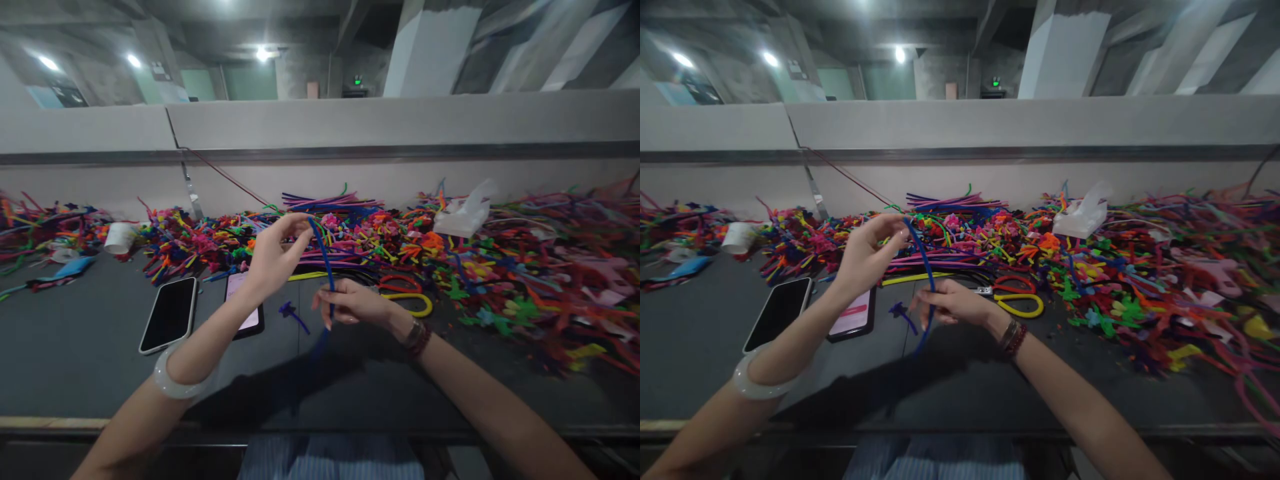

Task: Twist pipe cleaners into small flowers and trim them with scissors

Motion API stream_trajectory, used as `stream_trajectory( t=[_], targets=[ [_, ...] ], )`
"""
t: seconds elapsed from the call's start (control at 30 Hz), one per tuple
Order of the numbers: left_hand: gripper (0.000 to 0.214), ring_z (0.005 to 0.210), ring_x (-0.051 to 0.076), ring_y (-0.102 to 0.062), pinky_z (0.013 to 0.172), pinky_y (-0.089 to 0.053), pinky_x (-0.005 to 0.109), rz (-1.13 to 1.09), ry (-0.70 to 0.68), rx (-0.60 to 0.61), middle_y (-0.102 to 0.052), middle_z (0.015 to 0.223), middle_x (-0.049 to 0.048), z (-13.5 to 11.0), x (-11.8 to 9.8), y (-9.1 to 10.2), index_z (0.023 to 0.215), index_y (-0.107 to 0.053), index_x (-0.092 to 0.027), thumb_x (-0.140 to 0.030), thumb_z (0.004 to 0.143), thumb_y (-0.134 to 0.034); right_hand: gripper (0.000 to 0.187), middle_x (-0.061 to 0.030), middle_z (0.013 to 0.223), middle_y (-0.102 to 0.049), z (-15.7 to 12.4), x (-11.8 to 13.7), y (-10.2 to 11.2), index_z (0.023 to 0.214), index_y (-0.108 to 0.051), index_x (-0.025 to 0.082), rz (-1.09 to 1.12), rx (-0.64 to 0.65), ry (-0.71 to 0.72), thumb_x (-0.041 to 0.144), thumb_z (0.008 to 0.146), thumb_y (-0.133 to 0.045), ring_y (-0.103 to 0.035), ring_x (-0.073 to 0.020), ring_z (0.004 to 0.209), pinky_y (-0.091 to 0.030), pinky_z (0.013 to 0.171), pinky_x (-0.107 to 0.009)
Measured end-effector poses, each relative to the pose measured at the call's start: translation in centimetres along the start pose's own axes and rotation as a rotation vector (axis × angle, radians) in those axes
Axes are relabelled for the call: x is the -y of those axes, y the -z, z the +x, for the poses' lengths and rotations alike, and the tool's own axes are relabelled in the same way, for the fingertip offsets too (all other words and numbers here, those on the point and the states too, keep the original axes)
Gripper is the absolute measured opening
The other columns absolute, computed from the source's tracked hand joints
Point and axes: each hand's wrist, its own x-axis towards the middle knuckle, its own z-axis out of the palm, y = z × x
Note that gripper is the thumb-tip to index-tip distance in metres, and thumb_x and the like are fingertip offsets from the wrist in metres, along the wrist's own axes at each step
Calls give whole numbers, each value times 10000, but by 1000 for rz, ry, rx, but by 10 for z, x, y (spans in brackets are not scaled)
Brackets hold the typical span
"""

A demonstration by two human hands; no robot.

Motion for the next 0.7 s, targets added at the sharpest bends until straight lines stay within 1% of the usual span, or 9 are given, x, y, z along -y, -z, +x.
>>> stream_trajectory(
  t=[0.07, 0.13, 0.17, 0.23, 0.27, 0.33, 0.4, 0.5, 0.7],
  targets=[
    [323, 826, 147, -587, 617, -493, 216, 89, 50, 46, -602, 949, 70, -11, 18, -5, 1087, -481, -172, -249, 774, -481, 319, -17, 561, -628, -3, -6, 10, 825, -571, 111, 36, -37, -66, 387, 843, -413, -293, -9, 270, -172, 289, -152],
    [423, 842, 151, -580, 651, -491, 234, 217, 92, 152, -571, 1018, 99, -30, 33, -10, 1168, -410, -160, -199, 754, -483, 317, -1, 493, -605, -7, -15, 23, 821, -559, 116, 104, -80, -105, 387, 847, -397, -254, -11, 237, -130, 269, -148],
    [428, 891, 160, -567, 713, -481, 246, 290, 72, 262, -562, 1040, 102, -42, 38, -11, 1156, -427, -159, -180, 735, -500, 302, 24, 440, -570, -10, -19, 30, 830, -552, 123, 141, -120, -104, 383, 845, -399, -220, -11, 224, -113, 264, -143],
    [271, 915, 167, -558, 779, -452, 263, 456, 13, 498, -580, 1002, 70, -64, 42, -12, 1002, -542, -180, -151, 742, -470, 283, 62, 397, -513, -15, -28, 41, 876, -540, 138, 220, -177, -96, 378, 845, -395, -163, -8, 222, -105, 262, -133],
    [231, 879, 163, -568, 763, -450, 266, 547, 10, 581, -584, 978, 55, -73, 42, -12, 953, -565, -194, -155, 771, -427, 284, 81, 371, -465, -16, -32, 45, 900, -535, 144, 262, -198, -94, 377, 849, -382, -145, -12, 225, -102, 262, -129],
    [237, 808, 155, -584, 708, -452, 259, 698, 41, 652, -583, 948, 48, -87, 40, -9, 932, -570, -196, -173, 807, -371, 320, 99, 326, -360, -17, -39, 50, 908, -533, 145, 351, -226, -79, 391, 860, -333, -146, -28, 236, -136, 270, -128],
    [253, 792, 157, -588, 688, -447, 254, 802, 73, 703, -584, 914, 57, -93, 40, -6, 943, -565, -185, -184, 826, -341, 343, 82, 350, -354, -16, -44, 52, 947, -521, 148, 452, -219, -77, 381, 856, -287, -225, -54, 264, -194, 286, -140],
    [261, 820, 173, -584, 699, -442, 267, 892, 93, 742, -589, 867, 77, -92, 47, -1, 932, -565, -164, -179, 838, -322, 326, 43, 427, -416, -14, -51, 51, 1008, -498, 140, 543, -182, -78, 299, 808, -295, -319, -82, 329, -245, 315, -161],
    [250, 831, 205, -580, 726, -435, 313, 1030, 134, 719, -597, 863, 109, -78, 72, 8, 910, -569, -126, -161, 831, -335, 245, 29, 550, -494, -12, -56, 43, 1003, -503, 140, 481, -165, -57, 147, 778, -406, -327, -34, 351, -281, 373, -149]
  ],
)
